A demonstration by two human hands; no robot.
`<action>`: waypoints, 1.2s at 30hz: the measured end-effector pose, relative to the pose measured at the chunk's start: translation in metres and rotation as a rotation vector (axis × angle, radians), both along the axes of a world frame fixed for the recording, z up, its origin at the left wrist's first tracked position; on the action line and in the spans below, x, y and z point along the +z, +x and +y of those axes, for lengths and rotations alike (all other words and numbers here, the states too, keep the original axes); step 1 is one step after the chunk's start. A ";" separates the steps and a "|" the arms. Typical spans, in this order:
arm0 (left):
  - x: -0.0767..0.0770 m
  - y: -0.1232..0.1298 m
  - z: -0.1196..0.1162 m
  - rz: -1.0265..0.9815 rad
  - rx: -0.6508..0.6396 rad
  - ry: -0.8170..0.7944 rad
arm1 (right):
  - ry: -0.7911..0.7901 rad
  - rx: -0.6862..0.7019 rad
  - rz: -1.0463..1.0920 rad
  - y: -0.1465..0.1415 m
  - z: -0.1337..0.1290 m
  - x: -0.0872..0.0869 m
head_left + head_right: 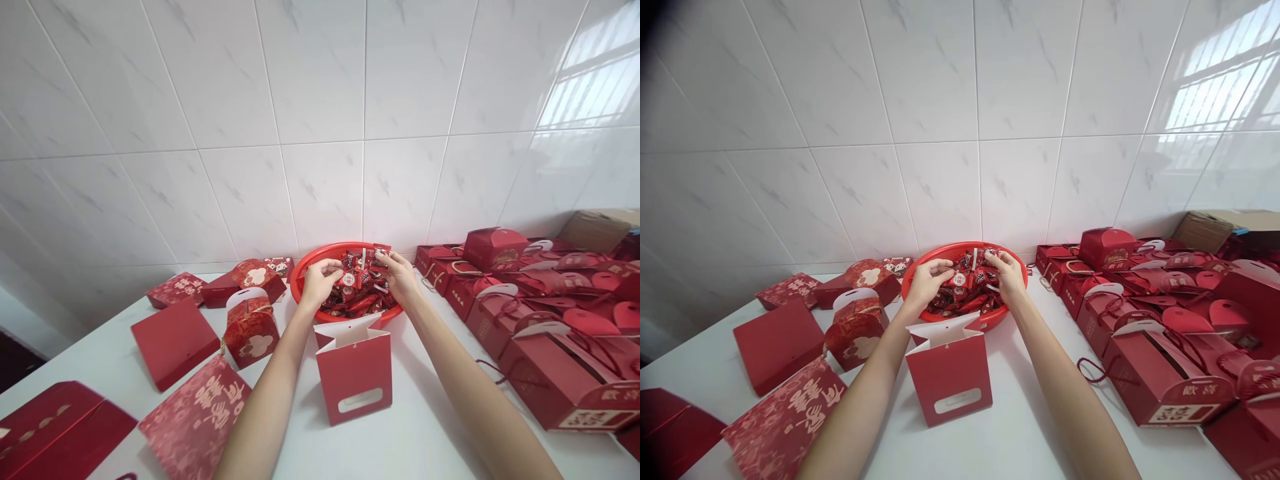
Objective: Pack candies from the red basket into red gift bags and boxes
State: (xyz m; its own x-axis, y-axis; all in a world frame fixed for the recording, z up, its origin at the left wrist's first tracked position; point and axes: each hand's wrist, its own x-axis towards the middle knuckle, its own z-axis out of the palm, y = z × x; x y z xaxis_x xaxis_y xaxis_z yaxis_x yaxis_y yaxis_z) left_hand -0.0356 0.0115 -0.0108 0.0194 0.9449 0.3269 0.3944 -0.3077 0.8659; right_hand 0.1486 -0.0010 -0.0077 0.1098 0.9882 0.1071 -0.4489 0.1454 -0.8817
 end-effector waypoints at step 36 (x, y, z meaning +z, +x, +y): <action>0.001 0.009 -0.015 0.359 -0.225 -0.183 | 0.061 -0.029 0.107 0.004 0.009 -0.004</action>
State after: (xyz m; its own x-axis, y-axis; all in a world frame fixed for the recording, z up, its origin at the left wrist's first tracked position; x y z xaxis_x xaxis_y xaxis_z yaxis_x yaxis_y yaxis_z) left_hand -0.0269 -0.0035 -0.0098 0.3118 0.9458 0.0903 0.6200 -0.2746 0.7350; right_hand 0.1530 0.0076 -0.0116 0.1522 0.9764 0.1531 -0.5349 0.2116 -0.8180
